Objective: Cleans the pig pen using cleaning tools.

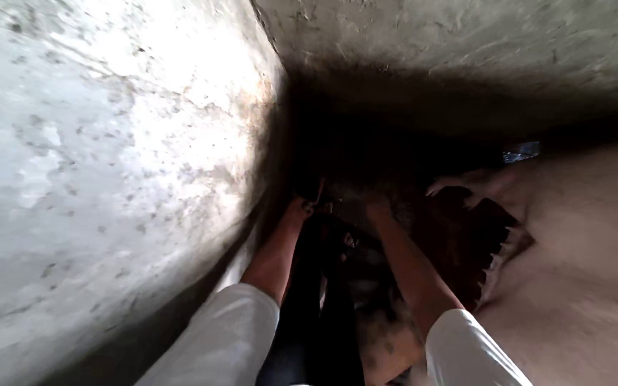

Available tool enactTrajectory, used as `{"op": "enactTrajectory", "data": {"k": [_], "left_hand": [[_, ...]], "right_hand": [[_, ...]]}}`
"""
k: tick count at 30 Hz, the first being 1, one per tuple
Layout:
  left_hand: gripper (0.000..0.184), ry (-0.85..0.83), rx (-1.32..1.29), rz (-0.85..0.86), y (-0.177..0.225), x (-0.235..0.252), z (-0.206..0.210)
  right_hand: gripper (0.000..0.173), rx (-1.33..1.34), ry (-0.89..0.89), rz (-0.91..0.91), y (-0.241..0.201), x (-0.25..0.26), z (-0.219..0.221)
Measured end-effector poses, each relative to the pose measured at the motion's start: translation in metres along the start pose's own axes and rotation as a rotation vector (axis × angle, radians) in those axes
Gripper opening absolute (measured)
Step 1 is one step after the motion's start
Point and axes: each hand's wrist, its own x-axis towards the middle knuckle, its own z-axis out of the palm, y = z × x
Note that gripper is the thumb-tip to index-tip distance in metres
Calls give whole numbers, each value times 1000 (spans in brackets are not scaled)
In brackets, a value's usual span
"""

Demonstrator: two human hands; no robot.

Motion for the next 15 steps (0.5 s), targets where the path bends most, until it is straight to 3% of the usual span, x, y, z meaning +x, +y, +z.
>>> {"op": "enactTrajectory", "data": {"k": [2,5,8,11,15], "left_hand": [[11,37,-19,-14,1,9,4],[10,34,-39,-27,-1,21,2],[10,-31,-69,-41,-7,16,-12],[8,-97,-61,-10,-18,5,-31],[5,-95,-199,7,-23,-13,-42]], "right_hand": [[43,-65,-164,-73,-17,-15,11],[41,-146,-200,-120,-5,-40,-15],[44,-258,-122,-119,0,-71,-60],[56,-333,25,-147,-11,-63,-97],[44,-257,169,-180,-56,-23,-93]]}}
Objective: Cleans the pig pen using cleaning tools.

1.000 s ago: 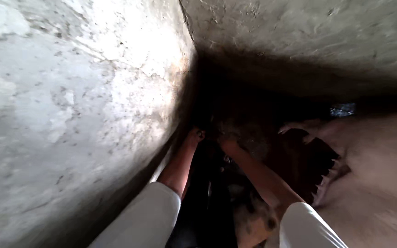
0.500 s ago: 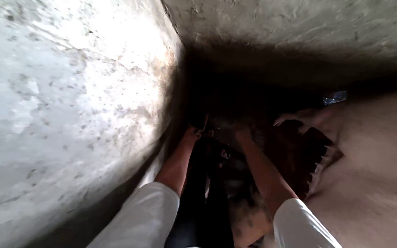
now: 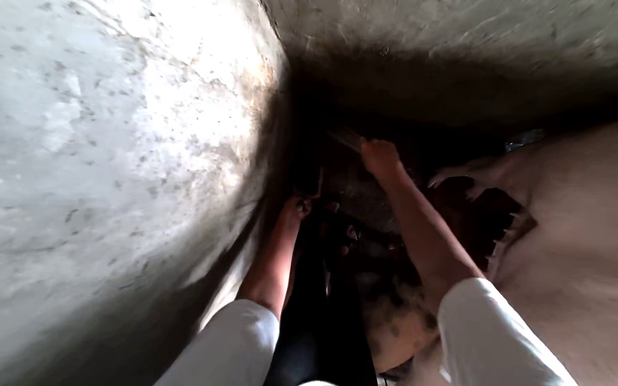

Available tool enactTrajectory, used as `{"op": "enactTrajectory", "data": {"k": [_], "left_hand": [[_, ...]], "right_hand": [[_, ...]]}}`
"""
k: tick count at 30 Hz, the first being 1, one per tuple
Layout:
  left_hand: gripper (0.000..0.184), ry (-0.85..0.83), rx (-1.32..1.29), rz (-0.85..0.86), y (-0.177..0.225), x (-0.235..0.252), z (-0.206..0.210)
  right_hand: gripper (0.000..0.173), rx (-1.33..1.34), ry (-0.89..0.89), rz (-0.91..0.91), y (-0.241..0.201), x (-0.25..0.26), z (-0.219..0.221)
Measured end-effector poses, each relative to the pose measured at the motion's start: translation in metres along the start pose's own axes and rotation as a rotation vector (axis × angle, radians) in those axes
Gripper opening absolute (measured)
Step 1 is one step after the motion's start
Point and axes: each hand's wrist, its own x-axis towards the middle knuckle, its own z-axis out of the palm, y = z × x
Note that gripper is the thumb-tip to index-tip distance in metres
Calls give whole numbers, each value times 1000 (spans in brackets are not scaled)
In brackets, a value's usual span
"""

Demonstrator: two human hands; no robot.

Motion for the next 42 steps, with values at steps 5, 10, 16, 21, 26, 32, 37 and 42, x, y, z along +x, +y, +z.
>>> {"op": "enactTrajectory", "data": {"k": [5,10,16,21,26,32,37,42], "left_hand": [[7,25,-43,-59,3,25,2],[8,77,97,-68,9,32,14],[10,61,76,-42,9,24,17],[12,54,110,-77,7,31,15],[14,-73,193,-78,-23,22,-20],[23,-19,605,125,-79,-12,-41],[22,-34,739,208,-76,-17,-3],[23,-63,893,241,-52,-13,66]], "right_hand": [[44,127,-271,-33,-46,6,97],[36,25,-392,-113,-15,-40,89],[47,113,-152,25,10,-42,40],[40,294,-254,-3,-18,-23,132],[60,328,-333,0,25,-108,156],[84,824,-294,371,102,-229,205],[73,1394,-19,603,114,-253,220],[73,1565,114,723,152,-188,191]]}}
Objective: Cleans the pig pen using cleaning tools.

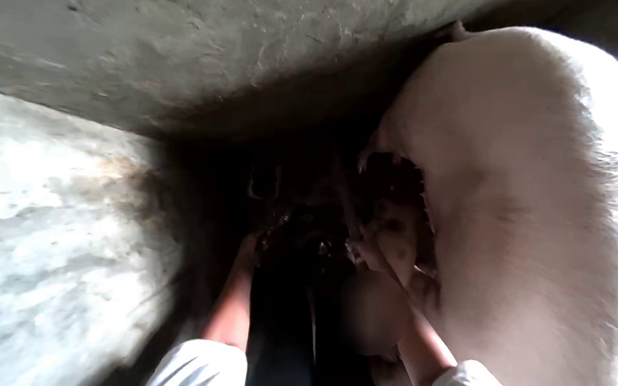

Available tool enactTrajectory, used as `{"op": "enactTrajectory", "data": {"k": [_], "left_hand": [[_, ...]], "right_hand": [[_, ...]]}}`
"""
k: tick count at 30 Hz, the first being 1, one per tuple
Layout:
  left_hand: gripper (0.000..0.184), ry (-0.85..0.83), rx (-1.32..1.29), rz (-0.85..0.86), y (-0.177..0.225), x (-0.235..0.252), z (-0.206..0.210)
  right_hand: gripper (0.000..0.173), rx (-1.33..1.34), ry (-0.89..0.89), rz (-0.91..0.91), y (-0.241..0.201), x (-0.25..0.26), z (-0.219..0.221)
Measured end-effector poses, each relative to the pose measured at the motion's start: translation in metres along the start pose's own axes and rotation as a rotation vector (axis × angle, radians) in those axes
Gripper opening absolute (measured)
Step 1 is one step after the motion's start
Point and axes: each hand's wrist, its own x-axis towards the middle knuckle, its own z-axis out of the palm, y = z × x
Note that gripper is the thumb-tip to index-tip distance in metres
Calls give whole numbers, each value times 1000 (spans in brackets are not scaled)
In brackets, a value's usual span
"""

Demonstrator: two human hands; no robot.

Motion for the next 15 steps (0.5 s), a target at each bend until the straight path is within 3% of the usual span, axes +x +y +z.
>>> {"op": "enactTrajectory", "data": {"k": [4,7,11,13,15], "left_hand": [[24,-19,118,-6,67,17,25],[27,-38,234,-10,104,36,40],[26,-20,321,-28,153,51,71],[27,-6,344,-38,173,56,91],[33,-2,364,-18,184,67,109]], "right_hand": [[48,269,108,-32,-70,66,5],[44,289,203,-93,-115,123,5],[53,-197,140,-194,-151,206,-20],[51,-485,50,-224,-157,221,-29],[64,-665,-17,-205,-152,217,-36]]}}
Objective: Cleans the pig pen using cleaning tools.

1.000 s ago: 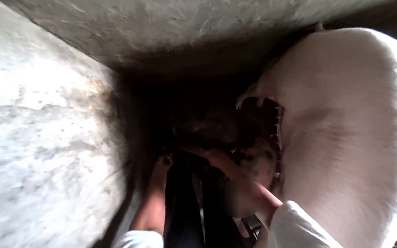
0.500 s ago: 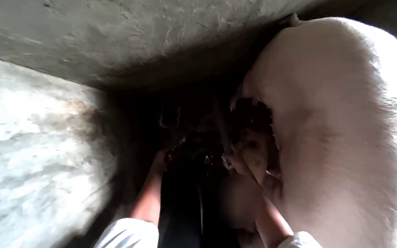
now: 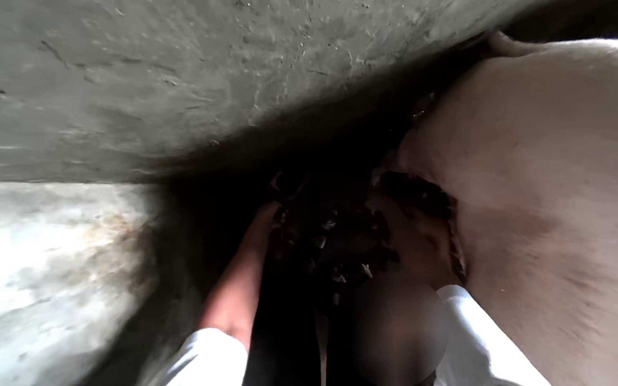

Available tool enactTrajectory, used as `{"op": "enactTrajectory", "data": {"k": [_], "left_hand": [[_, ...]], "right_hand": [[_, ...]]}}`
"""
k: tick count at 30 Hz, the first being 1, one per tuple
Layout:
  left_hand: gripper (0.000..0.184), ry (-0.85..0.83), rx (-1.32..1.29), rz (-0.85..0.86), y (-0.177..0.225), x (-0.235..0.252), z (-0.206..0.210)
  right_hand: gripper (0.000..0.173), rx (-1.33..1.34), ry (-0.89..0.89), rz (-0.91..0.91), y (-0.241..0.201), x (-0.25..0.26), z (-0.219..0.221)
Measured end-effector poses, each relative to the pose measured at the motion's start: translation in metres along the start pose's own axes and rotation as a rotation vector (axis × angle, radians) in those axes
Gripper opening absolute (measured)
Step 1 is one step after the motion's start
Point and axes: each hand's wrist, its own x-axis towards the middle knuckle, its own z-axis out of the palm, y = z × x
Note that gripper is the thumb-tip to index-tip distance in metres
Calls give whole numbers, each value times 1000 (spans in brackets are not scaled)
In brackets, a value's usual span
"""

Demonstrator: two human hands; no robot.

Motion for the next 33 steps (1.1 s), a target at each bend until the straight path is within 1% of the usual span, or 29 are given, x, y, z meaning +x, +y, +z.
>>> {"op": "enactTrajectory", "data": {"k": [2,4,6,8,10,11,12,13,14,16,17,18,19,20,22,23,25,27,28,30,31,33], "left_hand": [[36,9,48,8,18,11,13],[37,-7,63,22,30,21,28],[37,0,14,51,35,20,33],[42,-3,-28,69,40,14,36],[47,-9,-45,70,45,11,36],[42,-5,-51,50,47,11,37],[37,4,-64,34,49,14,37],[34,8,-86,27,51,17,38],[34,2,-109,36,54,21,40],[49,-31,-172,56,63,23,43],[46,-40,-200,59,68,23,45],[34,-49,-220,59,72,22,46],[25,-61,-229,58,77,22,46],[23,-69,-226,55,81,22,47],[24,-70,-226,35,84,21,50],[28,-61,-218,30,85,22,52],[36,-43,-179,2,89,27,56],[33,-27,-129,-11,89,30,59],[29,-21,-110,-13,90,29,60],[32,-17,-100,-18,92,30,57],[32,-21,-88,-17,93,30,56],[33,-30,-93,-9,95,25,55]], "right_hand": [[66,-39,-92,65,3,-17,2],[61,-31,-128,93,20,-27,6],[64,25,-98,88,32,-48,7],[71,77,-14,103,46,-79,9],[76,193,69,126,52,-106,11],[73,245,104,154,51,-110,10],[67,279,141,182,46,-108,9],[60,272,156,207,37,-101,5],[56,245,157,215,30,-86,3],[55,214,79,186,17,-47,12],[54,190,8,147,7,-33,22],[53,110,-75,97,-6,-25,33],[50,20,-142,46,-19,-26,43],[48,-53,-207,5,-31,-33,52],[51,-141,-325,-14,-40,-55,68],[55,-156,-336,-19,-36,-63,74],[62,-164,-279,-28,-12,-73,79],[70,-92,-235,1,0,-100,63],[71,-26,-221,31,0,-121,50],[66,90,-158,93,3,-149,28],[66,128,-121,132,5,-153,17],[63,190,-23,211,8,-142,-4]]}}
